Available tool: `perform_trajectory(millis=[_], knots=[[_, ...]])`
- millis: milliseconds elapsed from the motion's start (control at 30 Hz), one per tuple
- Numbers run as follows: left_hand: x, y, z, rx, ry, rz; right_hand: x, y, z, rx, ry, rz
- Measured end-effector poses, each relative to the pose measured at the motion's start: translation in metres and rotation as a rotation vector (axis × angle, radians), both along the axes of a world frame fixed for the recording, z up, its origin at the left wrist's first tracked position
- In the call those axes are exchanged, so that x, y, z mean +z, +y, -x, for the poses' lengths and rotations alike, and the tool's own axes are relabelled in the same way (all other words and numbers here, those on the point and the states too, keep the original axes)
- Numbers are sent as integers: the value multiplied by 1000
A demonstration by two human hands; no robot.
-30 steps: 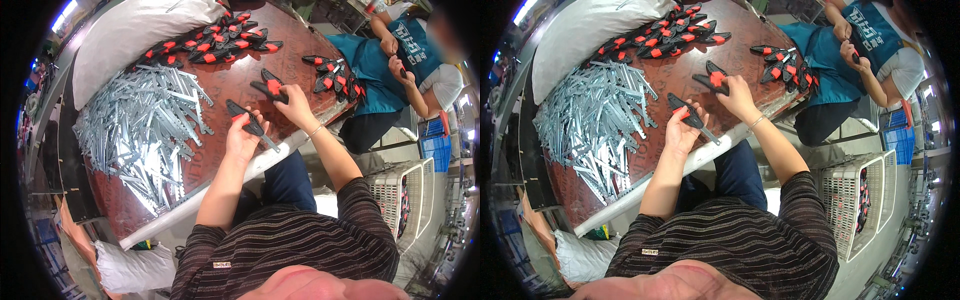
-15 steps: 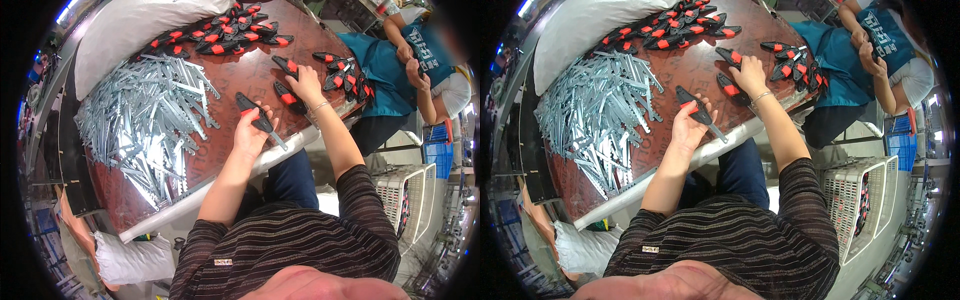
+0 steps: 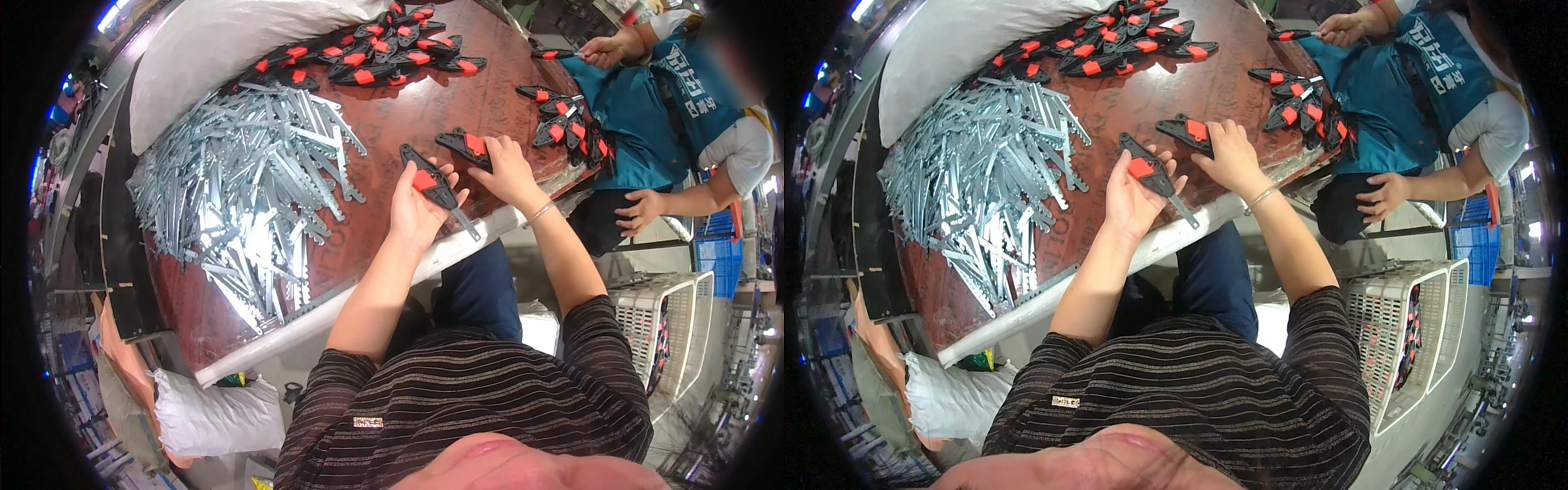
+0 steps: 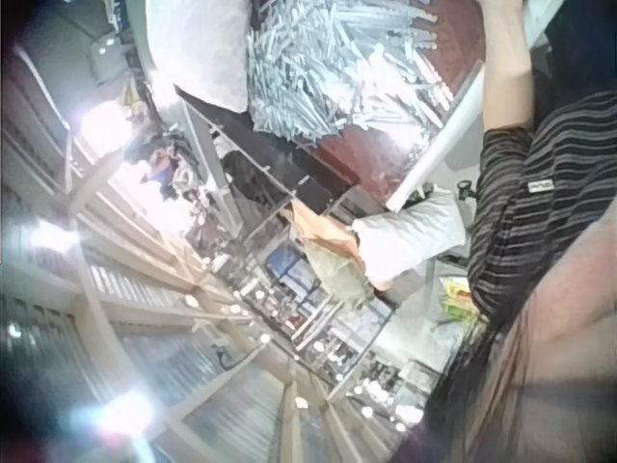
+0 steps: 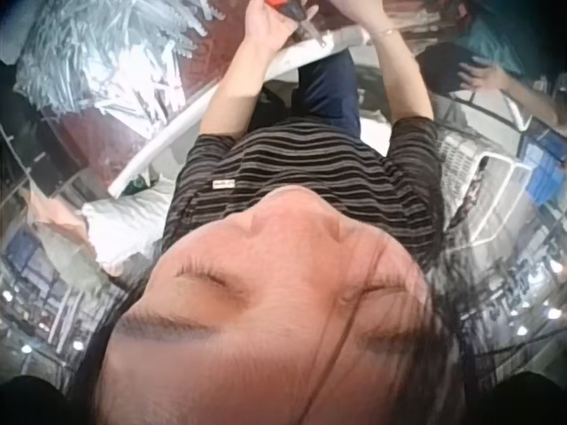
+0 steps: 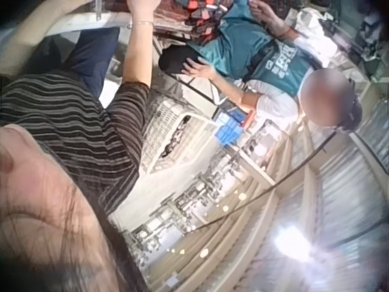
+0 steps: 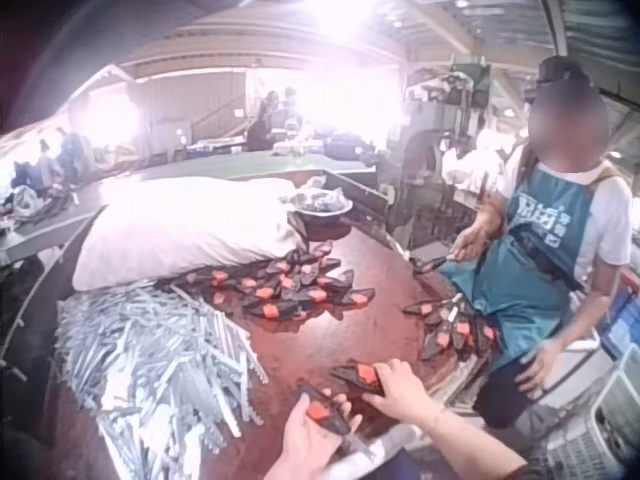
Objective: The person inserts metal saw blades into red and black plastic handles at a workbench. They repeatedly pick up a handle and a blade, insert the blade into the handle, and place the assembled tool on the table or into a basket.
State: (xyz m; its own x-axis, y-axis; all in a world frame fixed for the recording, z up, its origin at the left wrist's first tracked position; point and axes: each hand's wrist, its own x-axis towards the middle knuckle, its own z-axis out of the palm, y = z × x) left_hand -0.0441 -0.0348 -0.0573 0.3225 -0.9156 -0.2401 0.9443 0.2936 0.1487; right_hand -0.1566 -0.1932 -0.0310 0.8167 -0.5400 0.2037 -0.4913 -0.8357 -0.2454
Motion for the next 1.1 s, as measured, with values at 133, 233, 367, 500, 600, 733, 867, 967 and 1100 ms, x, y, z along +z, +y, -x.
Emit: perform_trajectory(millis=[133, 233, 367, 500, 600, 733, 867, 967, 1100], knots=[[2, 1, 0, 4, -21, -25, -1, 7, -1, -27, -76, -95], [2, 1, -3, -16, -60, -40, 14, 22, -12, 71, -196, -324], [11, 5, -1, 20, -214, 64, 16, 69, -32, 151, -304, -255], [18, 15, -4, -11, -345, 164, 34, 84, -30, 51, -319, -502], [25, 12, 3, -117, -451, 213, 39, 87, -2, 4, -536, -673], [30, 11, 13, -258, -550, 204, 20, 80, 64, 54, -953, -1371], [10, 15, -4, -226, -387, 262, -16, 65, 174, -288, -1135, -1447], [10, 14, -1, -309, -388, 331, -21, 58, 284, -652, -1349, -1362], [6, 13, 2, -353, -391, 325, -11, 31, 438, -966, -1736, -998]])
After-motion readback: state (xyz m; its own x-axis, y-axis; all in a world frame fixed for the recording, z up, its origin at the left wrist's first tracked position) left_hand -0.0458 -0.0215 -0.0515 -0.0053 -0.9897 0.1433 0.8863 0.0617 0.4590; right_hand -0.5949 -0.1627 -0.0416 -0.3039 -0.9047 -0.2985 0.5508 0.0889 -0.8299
